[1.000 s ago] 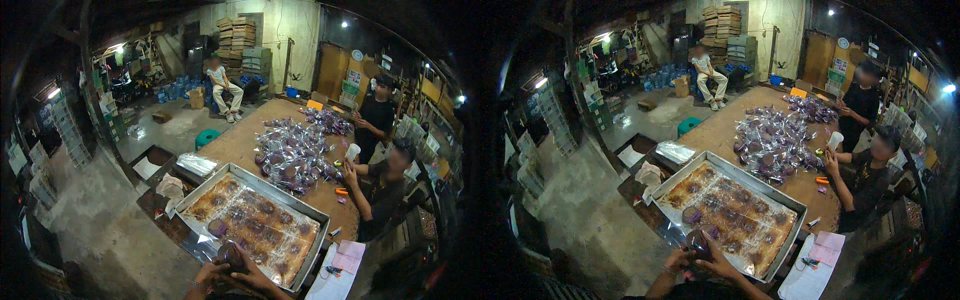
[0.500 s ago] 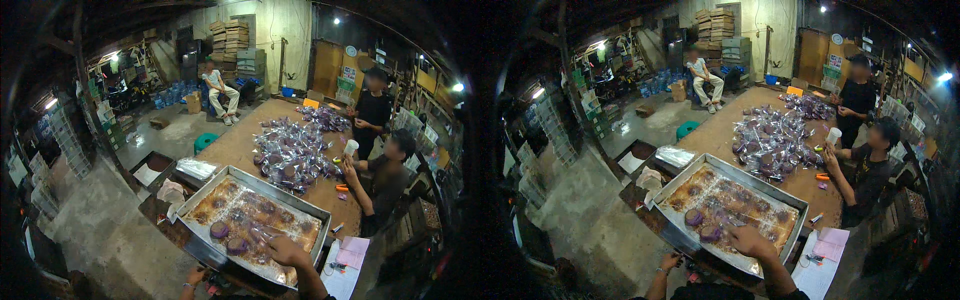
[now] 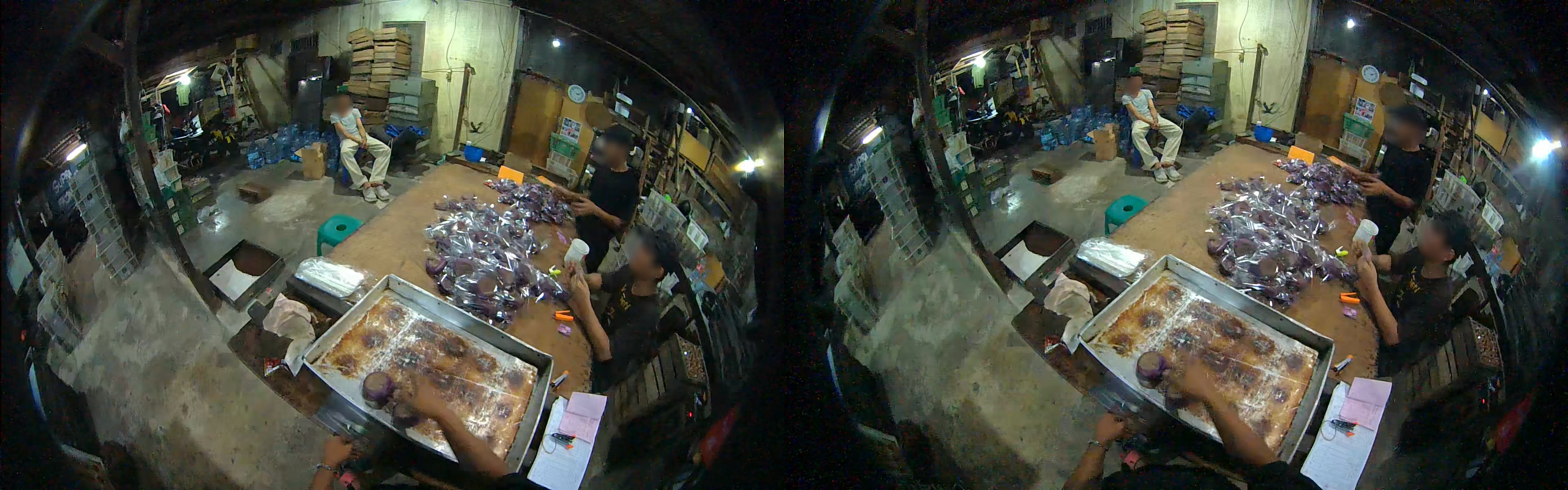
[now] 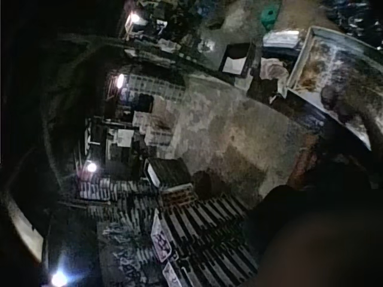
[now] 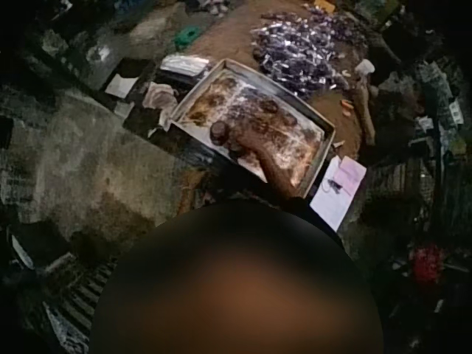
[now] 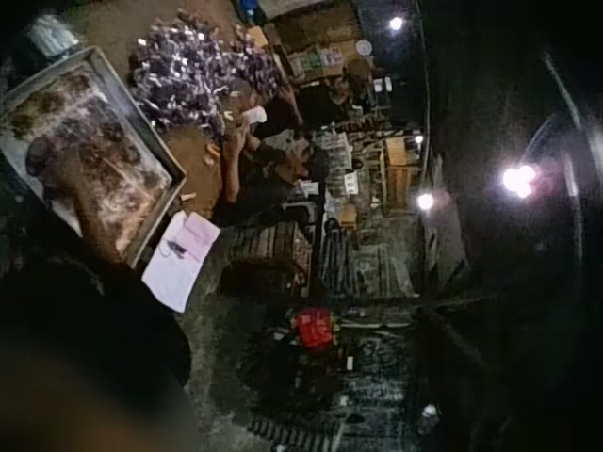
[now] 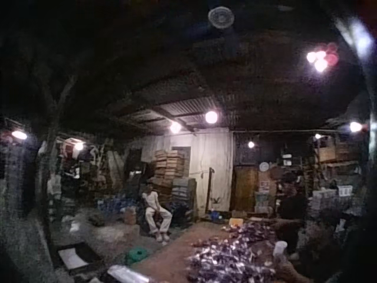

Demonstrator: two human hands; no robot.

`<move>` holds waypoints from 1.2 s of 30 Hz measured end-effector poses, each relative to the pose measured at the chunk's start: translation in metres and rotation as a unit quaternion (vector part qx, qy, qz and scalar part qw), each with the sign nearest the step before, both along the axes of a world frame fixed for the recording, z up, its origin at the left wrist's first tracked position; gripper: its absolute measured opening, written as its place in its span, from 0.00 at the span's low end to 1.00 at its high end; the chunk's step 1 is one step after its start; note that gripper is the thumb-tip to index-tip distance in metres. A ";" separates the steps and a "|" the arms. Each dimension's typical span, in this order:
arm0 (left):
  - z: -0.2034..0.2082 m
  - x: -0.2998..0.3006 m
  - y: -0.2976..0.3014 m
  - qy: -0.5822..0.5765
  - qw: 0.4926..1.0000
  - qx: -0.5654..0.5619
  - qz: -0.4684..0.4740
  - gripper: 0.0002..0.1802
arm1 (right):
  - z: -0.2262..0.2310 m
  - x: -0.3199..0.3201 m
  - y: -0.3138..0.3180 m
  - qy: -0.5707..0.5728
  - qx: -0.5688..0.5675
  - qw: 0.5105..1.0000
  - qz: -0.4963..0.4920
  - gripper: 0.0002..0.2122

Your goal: The person repeatedly picks purple buns from a metal tray, wraps each one in a clear plastic bag, and places the wrapped buns on a table. The person also moves a tray of buns from a rack to the table and back.

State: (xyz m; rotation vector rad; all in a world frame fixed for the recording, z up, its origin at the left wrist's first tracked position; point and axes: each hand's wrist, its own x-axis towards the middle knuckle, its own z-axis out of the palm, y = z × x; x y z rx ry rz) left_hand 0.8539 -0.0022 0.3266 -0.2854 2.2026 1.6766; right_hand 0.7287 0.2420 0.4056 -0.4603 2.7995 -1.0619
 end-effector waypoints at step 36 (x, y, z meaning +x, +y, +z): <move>-0.061 0.040 -0.044 -0.172 0.861 0.374 0.300 0.08 | 0.025 0.127 0.137 -0.053 -0.021 0.995 -0.086 0.27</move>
